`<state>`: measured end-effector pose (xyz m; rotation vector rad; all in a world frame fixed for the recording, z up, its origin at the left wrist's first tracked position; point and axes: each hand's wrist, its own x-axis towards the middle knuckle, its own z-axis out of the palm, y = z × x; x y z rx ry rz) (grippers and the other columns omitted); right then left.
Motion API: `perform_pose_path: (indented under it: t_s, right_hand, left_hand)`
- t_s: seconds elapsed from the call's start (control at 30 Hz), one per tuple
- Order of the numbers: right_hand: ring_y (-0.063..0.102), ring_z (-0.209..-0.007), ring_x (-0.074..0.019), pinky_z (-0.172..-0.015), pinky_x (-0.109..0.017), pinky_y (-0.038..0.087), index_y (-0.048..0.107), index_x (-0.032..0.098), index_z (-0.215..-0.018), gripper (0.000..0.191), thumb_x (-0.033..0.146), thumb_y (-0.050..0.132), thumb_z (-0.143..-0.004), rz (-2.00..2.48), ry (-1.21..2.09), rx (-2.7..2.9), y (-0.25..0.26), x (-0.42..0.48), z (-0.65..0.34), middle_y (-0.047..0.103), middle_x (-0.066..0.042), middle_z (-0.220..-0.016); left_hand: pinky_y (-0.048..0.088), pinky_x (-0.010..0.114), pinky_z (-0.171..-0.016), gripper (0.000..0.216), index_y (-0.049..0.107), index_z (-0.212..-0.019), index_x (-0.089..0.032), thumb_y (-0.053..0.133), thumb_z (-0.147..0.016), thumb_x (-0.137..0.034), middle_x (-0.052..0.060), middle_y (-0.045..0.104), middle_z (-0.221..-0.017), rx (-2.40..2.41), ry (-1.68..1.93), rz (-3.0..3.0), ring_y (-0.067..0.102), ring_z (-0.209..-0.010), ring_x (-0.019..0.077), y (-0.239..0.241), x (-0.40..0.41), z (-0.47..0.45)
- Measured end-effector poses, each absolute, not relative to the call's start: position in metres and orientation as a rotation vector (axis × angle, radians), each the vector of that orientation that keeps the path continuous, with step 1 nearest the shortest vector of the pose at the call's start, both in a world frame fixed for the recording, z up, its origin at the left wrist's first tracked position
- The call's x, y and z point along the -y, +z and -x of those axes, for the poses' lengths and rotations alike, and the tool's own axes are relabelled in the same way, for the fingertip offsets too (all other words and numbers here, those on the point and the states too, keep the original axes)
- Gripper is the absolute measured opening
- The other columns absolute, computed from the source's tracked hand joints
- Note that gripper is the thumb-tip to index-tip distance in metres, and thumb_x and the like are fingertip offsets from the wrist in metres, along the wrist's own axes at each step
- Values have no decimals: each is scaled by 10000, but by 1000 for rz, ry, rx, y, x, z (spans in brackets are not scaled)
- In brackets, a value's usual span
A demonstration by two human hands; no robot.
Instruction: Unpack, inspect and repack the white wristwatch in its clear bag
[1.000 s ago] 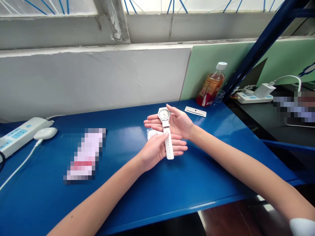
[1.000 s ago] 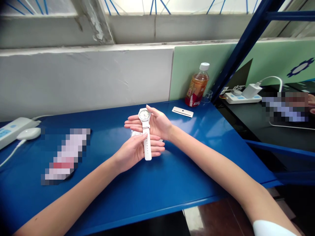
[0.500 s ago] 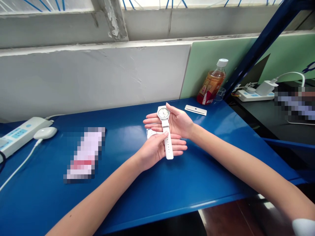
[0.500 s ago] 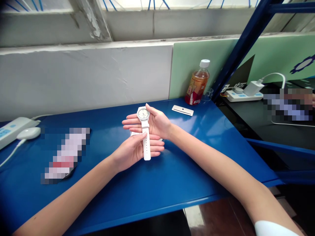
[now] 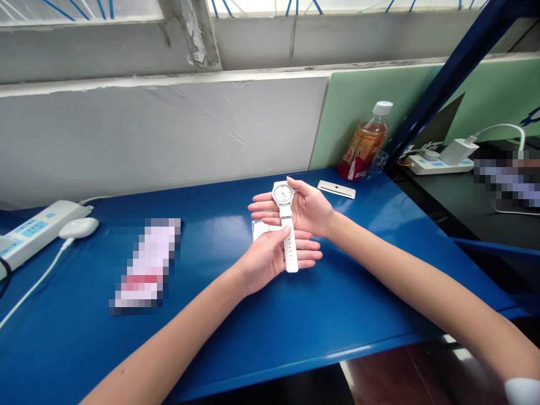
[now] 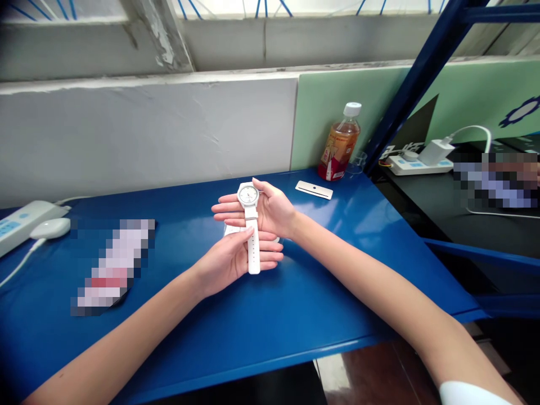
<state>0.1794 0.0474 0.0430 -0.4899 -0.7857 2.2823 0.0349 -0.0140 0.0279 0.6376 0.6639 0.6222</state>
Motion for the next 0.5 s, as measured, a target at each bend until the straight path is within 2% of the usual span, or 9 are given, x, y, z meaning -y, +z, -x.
perform_pose_path:
  t_s: [0.27, 0.5]
  right_hand:
    - [691, -1069, -277, -1015, -404, 482, 593, -13, -1190, 673, 422, 111, -1010, 457, 2304, 798, 40, -49, -180, 714, -221, -1143]
    - [691, -1061, -276, -1003, -435, 492, 588, -12, -1200, 582, 346, 185, -979, 499, 2289, 800, 43, -47, -180, 715, -219, -1137]
  left_hand:
    - [563, 424, -844, 384, 675, -990, -38, 365, -1042, -259, 212, 747, -960, -661, 616, -645, 748, -870, 283, 28, 14, -34]
    - [556, 418, -857, 354, 676, -982, -46, 412, -1032, -276, 201, 745, -963, -643, 621, -649, 743, -869, 272, 27, 15, -34]
